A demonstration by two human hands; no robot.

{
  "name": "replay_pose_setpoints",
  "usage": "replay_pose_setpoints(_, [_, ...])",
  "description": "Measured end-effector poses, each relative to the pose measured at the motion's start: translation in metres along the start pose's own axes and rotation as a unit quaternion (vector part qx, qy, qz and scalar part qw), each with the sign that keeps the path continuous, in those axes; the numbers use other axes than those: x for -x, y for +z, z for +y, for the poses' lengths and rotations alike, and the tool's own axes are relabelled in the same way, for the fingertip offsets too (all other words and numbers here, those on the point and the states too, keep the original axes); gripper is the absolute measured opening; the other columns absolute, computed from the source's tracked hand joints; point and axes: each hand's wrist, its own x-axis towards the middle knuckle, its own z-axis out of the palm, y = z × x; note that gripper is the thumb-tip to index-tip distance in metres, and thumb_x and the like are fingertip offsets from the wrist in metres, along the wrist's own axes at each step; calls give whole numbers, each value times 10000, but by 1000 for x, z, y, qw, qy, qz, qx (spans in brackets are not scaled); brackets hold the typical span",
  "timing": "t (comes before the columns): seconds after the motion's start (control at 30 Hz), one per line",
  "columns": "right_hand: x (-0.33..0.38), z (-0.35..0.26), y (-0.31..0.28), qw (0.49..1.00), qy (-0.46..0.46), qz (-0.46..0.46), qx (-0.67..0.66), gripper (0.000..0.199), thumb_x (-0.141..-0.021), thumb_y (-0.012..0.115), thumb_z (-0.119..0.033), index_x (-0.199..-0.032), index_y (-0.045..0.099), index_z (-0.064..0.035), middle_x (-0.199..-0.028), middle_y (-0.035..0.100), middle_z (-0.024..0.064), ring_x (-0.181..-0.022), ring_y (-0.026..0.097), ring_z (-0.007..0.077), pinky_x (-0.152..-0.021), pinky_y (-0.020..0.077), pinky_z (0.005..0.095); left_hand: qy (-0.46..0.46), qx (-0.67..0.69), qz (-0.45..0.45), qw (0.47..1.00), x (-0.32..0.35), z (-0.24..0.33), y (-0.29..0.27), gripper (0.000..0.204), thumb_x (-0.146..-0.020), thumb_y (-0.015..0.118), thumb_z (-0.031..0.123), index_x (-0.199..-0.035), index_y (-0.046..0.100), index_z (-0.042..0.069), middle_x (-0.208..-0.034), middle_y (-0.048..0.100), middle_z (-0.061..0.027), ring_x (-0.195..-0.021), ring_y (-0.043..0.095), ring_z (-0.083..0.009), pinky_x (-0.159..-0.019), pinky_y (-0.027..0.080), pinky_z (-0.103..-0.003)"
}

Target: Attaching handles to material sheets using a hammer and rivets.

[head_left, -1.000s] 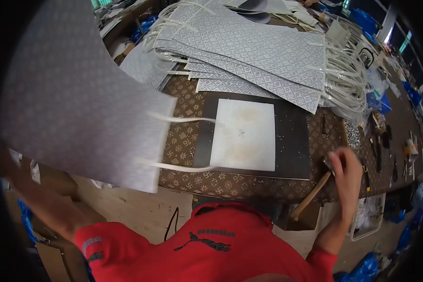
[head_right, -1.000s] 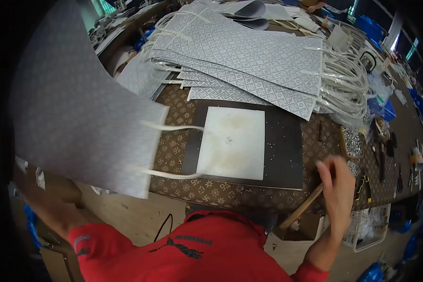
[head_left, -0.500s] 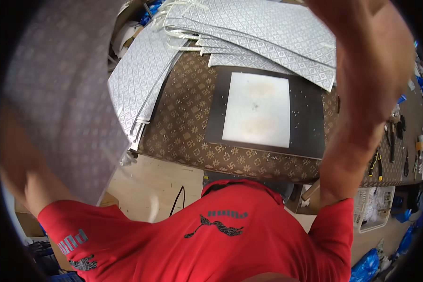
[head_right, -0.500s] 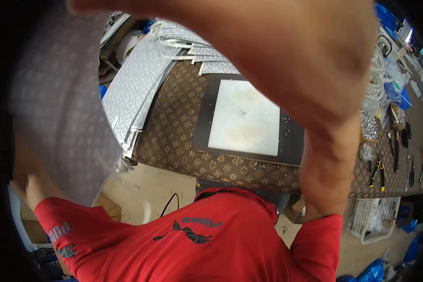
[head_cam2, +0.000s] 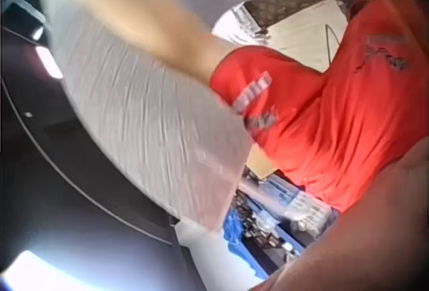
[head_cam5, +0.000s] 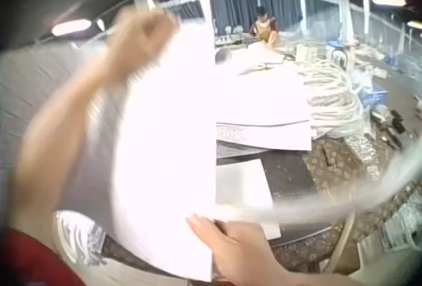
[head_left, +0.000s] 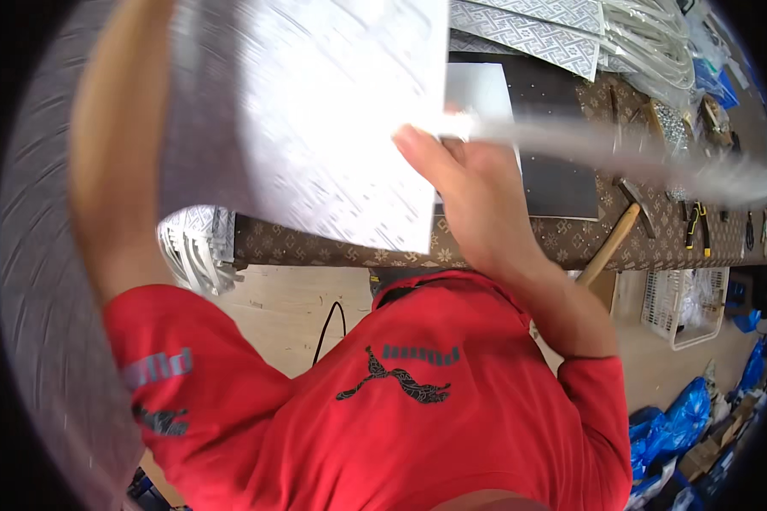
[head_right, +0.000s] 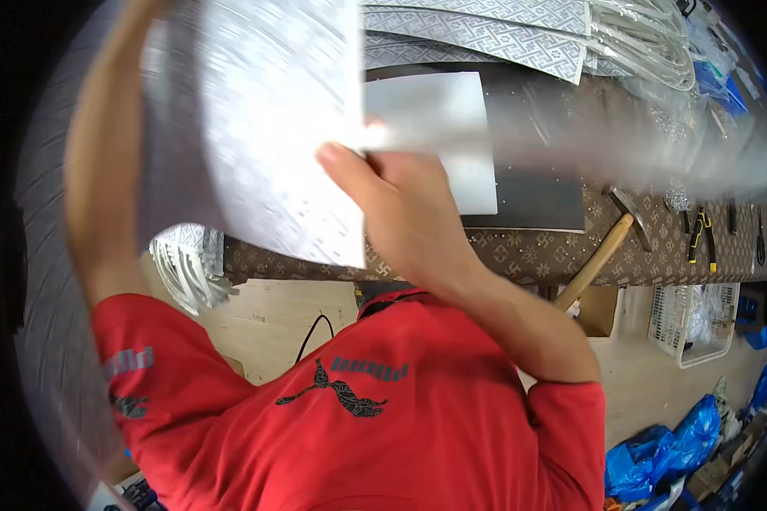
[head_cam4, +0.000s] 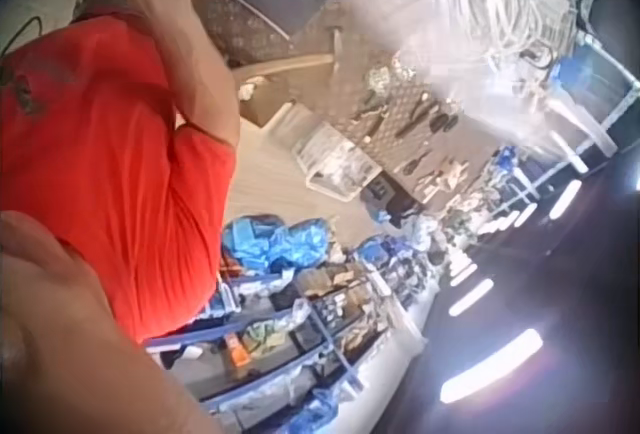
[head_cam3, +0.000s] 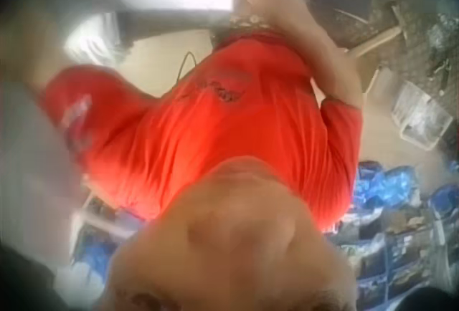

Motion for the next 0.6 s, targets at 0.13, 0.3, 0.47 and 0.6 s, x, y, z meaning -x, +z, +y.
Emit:
replay_pose_setpoints(0.13, [16, 76, -42, 997, 68, 45, 10, 302, -962, 630, -167, -1141, 641, 75, -968, 678, 40, -818, 593, 76, -721, 474, 232, 63, 6, -20, 998, 62, -78, 111, 177, -938, 576, 136, -1042, 619, 0, -876, 668, -172, -842, 642, -258, -740, 524, -375])
replay_pose_setpoints(0.3, [27, 104, -77, 985, 122, 93, 85, 338, -950, 644, -168, -1181, 636, 79, -986, 683, 57, -833, 610, 99, -717, 469, 222, -206, 289, -65, 933, 133, -7, 126, 265, -927, 595, 170, -1143, 638, 24, -969, 670, -198, -884, 640, -280, -804, 516, -426])
replay_pose_setpoints(0.47, [36, 79, -79, 967, 241, 79, 39, 348, -943, 655, -192, -1164, 649, 77, -983, 680, 55, -820, 607, 107, -694, 471, 233, -256, 459, -24, 850, 180, -36, 126, 286, -958, 605, 5, -1239, 600, -51, -1094, 682, -140, -920, 682, -195, -841, 582, -332])
replay_pose_setpoints(0.6, [34, 67, -91, 951, 269, 93, 120, 353, -940, 659, -230, -1130, 669, 67, -964, 681, 50, -798, 600, 103, -668, 477, 258, -334, 443, -62, 830, 203, -91, 96, 193, -943, 641, 81, -1096, 640, -38, -1011, 692, -100, -915, 699, -193, -824, 586, -328])
